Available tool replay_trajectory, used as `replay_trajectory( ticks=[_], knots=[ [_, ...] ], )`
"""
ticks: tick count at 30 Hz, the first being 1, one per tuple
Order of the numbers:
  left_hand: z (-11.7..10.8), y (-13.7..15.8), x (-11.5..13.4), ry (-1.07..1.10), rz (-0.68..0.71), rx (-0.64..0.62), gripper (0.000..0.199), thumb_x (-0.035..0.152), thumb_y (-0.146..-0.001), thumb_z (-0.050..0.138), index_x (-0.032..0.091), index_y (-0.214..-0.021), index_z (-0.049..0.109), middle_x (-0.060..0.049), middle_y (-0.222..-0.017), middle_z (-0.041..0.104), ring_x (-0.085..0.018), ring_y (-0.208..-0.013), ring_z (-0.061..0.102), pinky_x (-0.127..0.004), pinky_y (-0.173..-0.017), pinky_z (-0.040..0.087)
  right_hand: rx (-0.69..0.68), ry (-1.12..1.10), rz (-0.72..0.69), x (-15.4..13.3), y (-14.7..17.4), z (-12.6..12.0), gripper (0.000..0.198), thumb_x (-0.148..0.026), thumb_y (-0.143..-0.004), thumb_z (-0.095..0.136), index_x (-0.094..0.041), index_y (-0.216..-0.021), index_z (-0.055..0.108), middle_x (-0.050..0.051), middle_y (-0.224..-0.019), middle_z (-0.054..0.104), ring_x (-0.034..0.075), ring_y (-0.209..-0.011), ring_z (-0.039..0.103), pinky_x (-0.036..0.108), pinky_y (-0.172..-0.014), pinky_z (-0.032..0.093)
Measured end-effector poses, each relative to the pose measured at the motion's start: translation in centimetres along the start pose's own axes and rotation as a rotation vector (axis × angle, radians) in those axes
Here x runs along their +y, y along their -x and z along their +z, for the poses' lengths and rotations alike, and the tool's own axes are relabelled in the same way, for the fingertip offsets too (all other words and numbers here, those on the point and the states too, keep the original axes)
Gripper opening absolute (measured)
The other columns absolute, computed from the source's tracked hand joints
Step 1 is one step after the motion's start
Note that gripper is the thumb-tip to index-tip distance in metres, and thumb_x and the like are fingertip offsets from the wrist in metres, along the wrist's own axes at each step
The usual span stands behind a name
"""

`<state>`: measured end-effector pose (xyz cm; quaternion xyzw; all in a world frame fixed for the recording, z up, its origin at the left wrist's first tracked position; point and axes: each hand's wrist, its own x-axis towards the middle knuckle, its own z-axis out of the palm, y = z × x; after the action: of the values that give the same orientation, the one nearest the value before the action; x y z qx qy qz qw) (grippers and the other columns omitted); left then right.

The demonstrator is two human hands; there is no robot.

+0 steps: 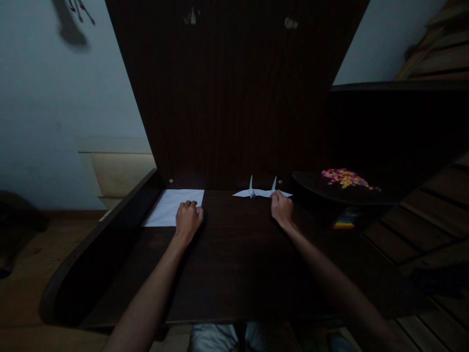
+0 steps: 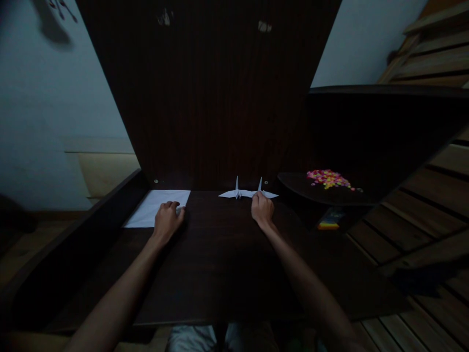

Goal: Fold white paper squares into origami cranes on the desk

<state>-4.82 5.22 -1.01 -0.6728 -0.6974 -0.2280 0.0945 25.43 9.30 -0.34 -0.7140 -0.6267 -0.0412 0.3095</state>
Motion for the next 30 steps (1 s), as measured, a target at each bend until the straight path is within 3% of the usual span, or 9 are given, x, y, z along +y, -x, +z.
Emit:
replay_trajectory(
  ticks=[3,6,9,13,26,30],
  knots=[
    [0.4,-0.3,-1.0,-0.082,-0.014,-0.003,0.040,0.037,-0.086,0.042,0.008,-0.103,0.064,-0.018,-0.103,0.064,-0.033,-0.099,0.054,-0.039,-0.085,0.041,-0.129,0.039,-0.064,0.3,2.1,-0.1,0.035,-0.024,-0.089,0.033,-0.016,-0.081,0.066,0.008,-0.078,0.069,0.019,-0.073,0.060,0.025,-0.063,0.031],
    [0.6,-0.5,-1.8,-0.118,-0.048,-0.093,0.046,0.044,-0.083,0.046,0.007,-0.103,0.064,-0.021,-0.102,0.064,-0.036,-0.099,0.054,-0.041,-0.079,0.043,-0.269,0.059,-0.140,-0.2,4.2,0.2,0.034,-0.027,-0.091,0.035,-0.018,-0.082,0.066,0.007,-0.080,0.070,0.017,-0.074,0.061,0.024,-0.062,0.031],
    [0.4,-0.7,-2.1,-0.120,-0.091,-0.178,0.052,0.053,-0.082,0.045,0.008,-0.099,0.066,-0.022,-0.099,0.065,-0.037,-0.097,0.057,-0.039,-0.074,0.044,-0.314,0.055,-0.175,-0.8,5.8,0.6,0.035,-0.030,-0.092,0.036,-0.019,-0.078,0.066,0.005,-0.076,0.070,0.015,-0.071,0.062,0.023,-0.061,0.032],
    [0.1,-0.8,-1.9,-0.129,-0.134,-0.253,0.062,0.062,-0.079,0.041,0.008,-0.092,0.068,-0.023,-0.088,0.068,-0.038,-0.090,0.061,-0.039,-0.069,0.045,-0.350,0.056,-0.209,-1.3,6.7,0.8,0.033,-0.032,-0.091,0.041,-0.021,-0.075,0.067,0.004,-0.075,0.071,0.015,-0.068,0.063,0.023,-0.059,0.032],
    [-0.2,-0.9,-2.1,-0.051,-0.211,-0.301,0.055,0.055,-0.082,0.041,0.011,-0.085,0.072,-0.024,-0.085,0.070,-0.037,-0.087,0.064,-0.037,-0.067,0.045,-0.369,0.026,-0.253,-1.4,6.6,0.6,0.032,-0.033,-0.091,0.041,-0.021,-0.076,0.067,0.004,-0.076,0.072,0.014,-0.068,0.064,0.023,-0.058,0.033],
    [-0.2,-1.1,-2.4,-0.012,-0.224,-0.269,0.045,0.044,-0.084,0.044,0.011,-0.093,0.073,-0.023,-0.089,0.070,-0.036,-0.090,0.064,-0.036,-0.070,0.045,-0.365,0.016,-0.265,-1.3,6.6,0.7,0.033,-0.033,-0.092,0.041,-0.021,-0.075,0.067,0.004,-0.074,0.071,0.014,-0.066,0.063,0.023,-0.057,0.032]
  ],
)
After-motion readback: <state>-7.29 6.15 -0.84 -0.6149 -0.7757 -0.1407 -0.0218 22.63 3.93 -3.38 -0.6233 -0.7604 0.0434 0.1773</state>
